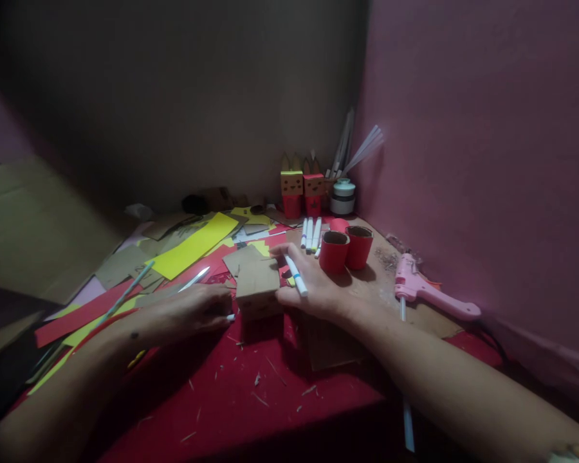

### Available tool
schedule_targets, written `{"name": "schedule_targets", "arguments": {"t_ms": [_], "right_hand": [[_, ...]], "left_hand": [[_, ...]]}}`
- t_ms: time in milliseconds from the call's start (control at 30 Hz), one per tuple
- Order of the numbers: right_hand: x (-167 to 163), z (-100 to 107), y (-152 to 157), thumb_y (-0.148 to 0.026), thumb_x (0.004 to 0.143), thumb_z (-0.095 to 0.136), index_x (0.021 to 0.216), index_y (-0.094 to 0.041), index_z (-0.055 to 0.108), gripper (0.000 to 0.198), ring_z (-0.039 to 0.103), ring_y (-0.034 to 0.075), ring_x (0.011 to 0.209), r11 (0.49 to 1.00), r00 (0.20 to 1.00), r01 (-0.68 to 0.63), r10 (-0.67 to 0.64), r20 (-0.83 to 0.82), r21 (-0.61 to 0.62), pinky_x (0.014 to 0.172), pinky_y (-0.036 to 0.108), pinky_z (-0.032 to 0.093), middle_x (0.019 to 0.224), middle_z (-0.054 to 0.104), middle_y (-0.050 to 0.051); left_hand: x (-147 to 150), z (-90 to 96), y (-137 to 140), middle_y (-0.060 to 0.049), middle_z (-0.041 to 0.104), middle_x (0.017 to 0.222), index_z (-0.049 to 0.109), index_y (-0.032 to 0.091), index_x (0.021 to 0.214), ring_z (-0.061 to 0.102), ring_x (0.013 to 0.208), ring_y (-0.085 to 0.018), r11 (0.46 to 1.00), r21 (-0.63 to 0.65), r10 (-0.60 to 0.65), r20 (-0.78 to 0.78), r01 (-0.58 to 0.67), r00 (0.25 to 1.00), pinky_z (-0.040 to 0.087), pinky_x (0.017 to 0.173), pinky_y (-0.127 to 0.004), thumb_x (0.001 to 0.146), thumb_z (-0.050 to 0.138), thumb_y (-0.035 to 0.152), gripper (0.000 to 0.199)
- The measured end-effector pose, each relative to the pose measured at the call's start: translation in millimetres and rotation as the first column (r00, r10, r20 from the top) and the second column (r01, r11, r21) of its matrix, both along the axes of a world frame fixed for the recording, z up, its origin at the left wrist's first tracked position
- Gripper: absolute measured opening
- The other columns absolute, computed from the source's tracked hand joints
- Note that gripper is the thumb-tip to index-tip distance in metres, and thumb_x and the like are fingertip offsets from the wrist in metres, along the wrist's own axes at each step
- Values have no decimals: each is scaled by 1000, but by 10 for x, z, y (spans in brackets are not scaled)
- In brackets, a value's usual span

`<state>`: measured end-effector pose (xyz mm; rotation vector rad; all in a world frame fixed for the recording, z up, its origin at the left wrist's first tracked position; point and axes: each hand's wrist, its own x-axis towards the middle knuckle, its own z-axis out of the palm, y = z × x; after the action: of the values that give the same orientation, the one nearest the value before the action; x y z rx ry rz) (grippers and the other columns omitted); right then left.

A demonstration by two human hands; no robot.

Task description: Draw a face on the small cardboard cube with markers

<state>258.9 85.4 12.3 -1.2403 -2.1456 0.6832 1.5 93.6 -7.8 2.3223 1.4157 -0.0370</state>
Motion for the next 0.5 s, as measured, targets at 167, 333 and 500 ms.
{"name": "schedule_targets", "arguments": {"t_ms": [167, 333, 500], "right_hand": [[-17, 14, -33, -22, 73, 70, 117, -23, 59, 45, 66, 33, 89, 996, 994, 82, -85, 70, 43, 75, 48, 53, 108, 71, 12], [-37, -96, 33, -19, 73, 65, 120, -25, 54, 49, 67, 32, 101, 998, 993, -63, 62, -99, -6, 85, 48, 54, 115, 69, 10], [-2, -222, 85, -30, 82, 67, 116, -24, 58, 36, 62, 31, 117, 997, 949, -72, 78, -305, 30, 100, 48, 47, 124, 66, 10]], "left_hand": [[-9, 94, -36, -1, 52, 71, 48, 23, 71, 44, 63, -19, 998, 35, 54, -28, -53, 998, 28, 57, -30, 82, 55, 35, 17], [-90, 146, -35, -2, 54, 72, 53, 22, 73, 45, 64, -19, 999, -13, 40, 44, -40, 998, 32, 58, -29, 80, 57, 39, 19], [-179, 275, -70, 0, 56, 72, 60, 20, 79, 50, 66, -16, 997, -72, 34, 221, -18, 975, 40, 60, -27, 85, 54, 41, 23]]}}
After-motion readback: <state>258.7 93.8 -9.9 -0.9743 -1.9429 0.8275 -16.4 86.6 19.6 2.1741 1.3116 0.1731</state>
